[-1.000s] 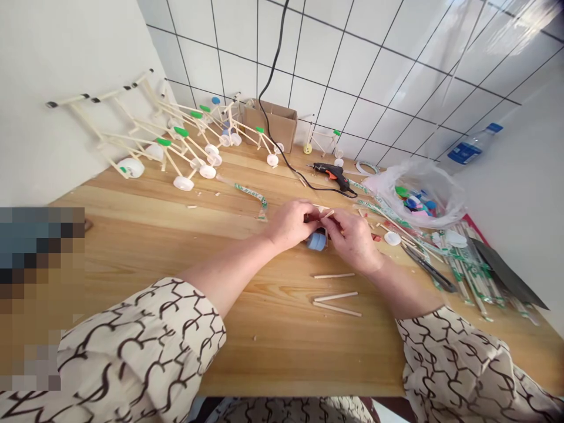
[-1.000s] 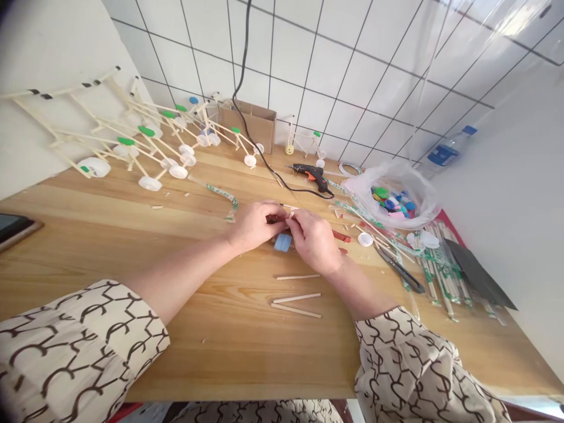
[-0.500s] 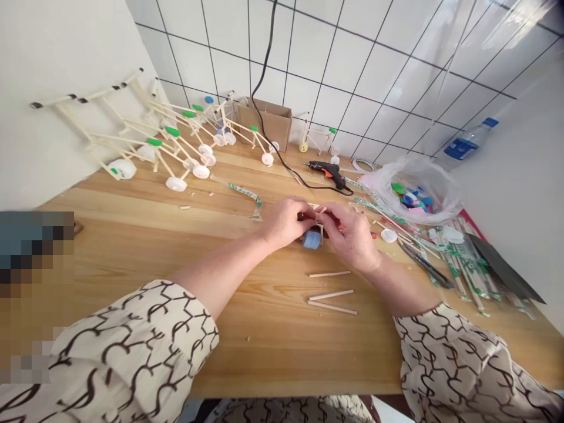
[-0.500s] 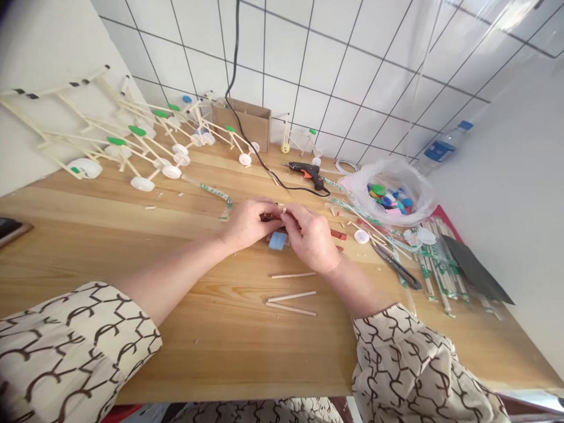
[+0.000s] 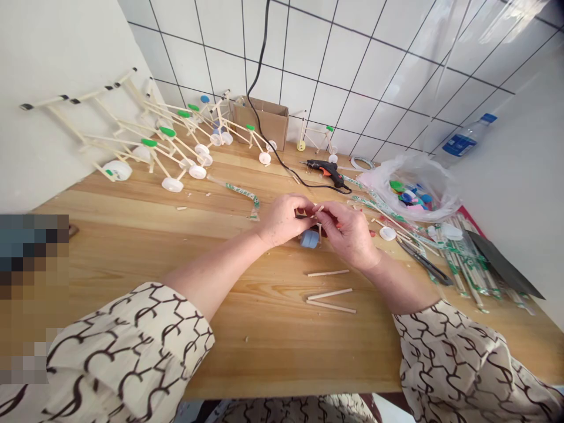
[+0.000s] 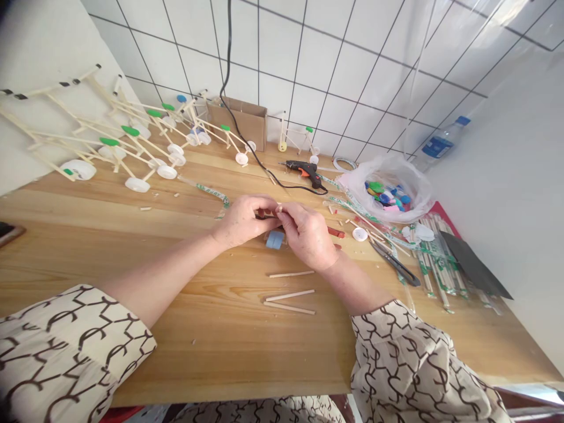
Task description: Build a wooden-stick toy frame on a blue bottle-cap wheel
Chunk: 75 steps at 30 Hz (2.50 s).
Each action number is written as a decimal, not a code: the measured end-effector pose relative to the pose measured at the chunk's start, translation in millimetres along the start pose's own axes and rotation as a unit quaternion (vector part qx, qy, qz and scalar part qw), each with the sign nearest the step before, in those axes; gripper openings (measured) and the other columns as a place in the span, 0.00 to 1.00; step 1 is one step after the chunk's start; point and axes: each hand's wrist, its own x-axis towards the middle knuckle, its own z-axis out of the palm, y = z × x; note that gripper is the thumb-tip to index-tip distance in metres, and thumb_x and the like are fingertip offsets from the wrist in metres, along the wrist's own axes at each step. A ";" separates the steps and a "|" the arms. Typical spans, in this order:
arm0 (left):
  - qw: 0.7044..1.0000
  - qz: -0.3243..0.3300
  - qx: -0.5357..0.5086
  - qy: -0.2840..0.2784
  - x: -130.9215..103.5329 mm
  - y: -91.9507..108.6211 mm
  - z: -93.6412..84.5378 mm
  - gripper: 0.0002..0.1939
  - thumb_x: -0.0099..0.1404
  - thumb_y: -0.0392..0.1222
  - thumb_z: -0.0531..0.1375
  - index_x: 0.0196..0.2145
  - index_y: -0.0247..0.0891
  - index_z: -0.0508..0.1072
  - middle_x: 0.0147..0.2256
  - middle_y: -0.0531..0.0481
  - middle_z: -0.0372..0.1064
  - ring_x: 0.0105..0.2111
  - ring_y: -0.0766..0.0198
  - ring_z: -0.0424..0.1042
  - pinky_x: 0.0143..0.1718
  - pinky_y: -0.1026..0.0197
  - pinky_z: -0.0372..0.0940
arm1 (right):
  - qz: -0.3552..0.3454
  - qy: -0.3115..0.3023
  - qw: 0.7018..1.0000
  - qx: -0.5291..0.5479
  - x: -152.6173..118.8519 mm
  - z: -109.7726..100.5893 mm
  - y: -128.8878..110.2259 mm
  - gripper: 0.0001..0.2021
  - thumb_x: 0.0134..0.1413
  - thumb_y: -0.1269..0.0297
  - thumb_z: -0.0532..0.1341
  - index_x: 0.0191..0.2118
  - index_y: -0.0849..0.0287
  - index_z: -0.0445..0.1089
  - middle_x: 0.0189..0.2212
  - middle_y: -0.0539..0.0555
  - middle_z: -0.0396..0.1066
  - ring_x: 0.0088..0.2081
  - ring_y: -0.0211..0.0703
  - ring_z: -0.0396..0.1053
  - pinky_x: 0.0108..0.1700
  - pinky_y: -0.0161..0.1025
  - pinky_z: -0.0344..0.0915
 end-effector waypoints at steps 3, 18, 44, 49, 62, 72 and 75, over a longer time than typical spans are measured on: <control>1.000 0.010 0.015 0.011 -0.1 -0.3 1.5 0.05 0.56 0.36 0.61 0.25 0.34 0.75 0.24 0.52 0.69 0.25 0.68 0.65 0.27 0.66 0.59 | 0.007 -0.006 1.000 0.000 0.0 0.4 -0.7 0.08 0.59 0.69 0.53 0.34 0.57 0.69 0.32 0.53 0.75 0.33 0.41 0.71 0.37 0.37 0.66; 0.999 0.011 0.012 0.035 -2.0 -3.4 6.3 0.01 0.54 0.34 0.64 0.25 0.35 0.76 0.27 0.51 0.73 0.25 0.68 0.68 0.29 0.66 0.63 | 0.081 0.081 0.993 -0.014 -8.1 -20.3 24.0 0.08 0.53 0.71 0.55 0.34 0.60 0.71 0.27 0.52 0.72 0.27 0.38 0.68 0.32 0.36 0.64; 0.999 0.001 0.001 0.038 -3.3 -4.7 8.0 0.02 0.54 0.34 0.63 0.25 0.35 0.76 0.28 0.50 0.73 0.27 0.67 0.69 0.30 0.65 0.63 | 0.065 0.043 0.996 -0.039 -12.3 -8.0 28.9 0.09 0.51 0.73 0.55 0.32 0.59 0.72 0.27 0.53 0.74 0.28 0.41 0.69 0.33 0.38 0.65; 0.999 0.012 0.008 0.039 -3.3 -6.8 8.0 0.03 0.54 0.36 0.63 0.24 0.36 0.76 0.27 0.50 0.73 0.26 0.67 0.69 0.29 0.65 0.64 | 0.064 0.040 0.996 -0.045 -12.6 -7.1 26.1 0.09 0.51 0.73 0.55 0.32 0.59 0.72 0.27 0.53 0.74 0.29 0.40 0.70 0.32 0.36 0.65; 0.999 0.007 0.012 0.036 -3.4 -6.0 7.8 0.02 0.54 0.35 0.64 0.25 0.36 0.76 0.26 0.51 0.73 0.26 0.67 0.68 0.29 0.65 0.63 | 0.052 0.031 0.998 -0.033 -12.4 -6.2 21.3 0.08 0.53 0.73 0.55 0.32 0.59 0.72 0.29 0.53 0.75 0.30 0.40 0.70 0.33 0.36 0.65; 0.999 0.003 -0.003 0.039 -3.0 -6.0 8.5 0.02 0.54 0.34 0.64 0.24 0.34 0.76 0.26 0.51 0.72 0.25 0.68 0.67 0.28 0.66 0.62 | 0.044 0.027 0.998 -0.040 -12.2 -5.9 21.4 0.08 0.52 0.74 0.55 0.32 0.59 0.72 0.28 0.53 0.75 0.30 0.40 0.70 0.33 0.35 0.64; 0.999 0.010 -0.001 0.043 -3.2 -6.4 8.5 0.03 0.53 0.34 0.65 0.24 0.35 0.76 0.25 0.52 0.71 0.25 0.68 0.67 0.28 0.66 0.62 | 0.042 0.024 0.998 -0.039 -12.3 -5.8 22.0 0.08 0.52 0.74 0.55 0.32 0.60 0.72 0.28 0.53 0.75 0.29 0.40 0.70 0.32 0.35 0.64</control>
